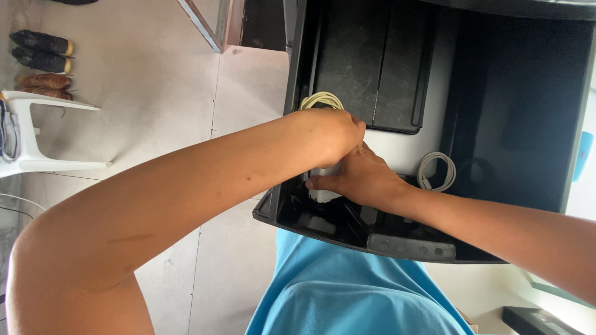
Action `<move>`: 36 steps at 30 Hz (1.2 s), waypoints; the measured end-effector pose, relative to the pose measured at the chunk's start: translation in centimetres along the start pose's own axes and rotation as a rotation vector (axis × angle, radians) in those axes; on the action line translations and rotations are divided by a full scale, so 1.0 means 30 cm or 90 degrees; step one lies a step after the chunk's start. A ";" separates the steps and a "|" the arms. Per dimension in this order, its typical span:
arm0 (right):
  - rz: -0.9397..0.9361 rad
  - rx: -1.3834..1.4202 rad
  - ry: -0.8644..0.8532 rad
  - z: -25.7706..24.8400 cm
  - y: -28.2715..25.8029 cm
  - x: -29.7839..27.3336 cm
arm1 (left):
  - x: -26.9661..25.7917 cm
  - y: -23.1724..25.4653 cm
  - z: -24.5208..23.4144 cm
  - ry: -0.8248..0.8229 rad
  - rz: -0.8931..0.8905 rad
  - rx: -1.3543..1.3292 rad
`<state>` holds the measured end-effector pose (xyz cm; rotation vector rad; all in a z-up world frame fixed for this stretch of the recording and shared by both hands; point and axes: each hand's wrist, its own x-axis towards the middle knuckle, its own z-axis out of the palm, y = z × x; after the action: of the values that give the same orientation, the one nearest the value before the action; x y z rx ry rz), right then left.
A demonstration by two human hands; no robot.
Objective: The person places a laptop, tablet, power adapters, cables, and earphones into a black plastic drawer. They arrange each item carefully and close the drawer at the end.
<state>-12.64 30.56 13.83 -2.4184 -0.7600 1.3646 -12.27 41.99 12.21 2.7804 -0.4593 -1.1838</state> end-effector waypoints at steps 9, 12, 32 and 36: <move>-0.022 0.021 -0.025 0.027 0.040 0.006 | 0.013 0.003 0.012 -0.035 0.007 0.040; -0.065 0.026 -0.013 0.030 0.049 0.011 | 0.004 -0.001 0.019 -0.036 0.013 0.043; 0.008 -0.366 -0.100 -0.095 0.048 -0.097 | 0.003 0.017 0.003 -0.141 -0.034 0.083; -0.017 -0.448 -0.091 -0.089 0.039 -0.111 | -0.014 0.008 0.007 -0.113 -0.036 0.029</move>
<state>-11.41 27.80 17.05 -2.7992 -1.5166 1.4439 -12.75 41.88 12.39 2.7558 -0.4293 -1.4582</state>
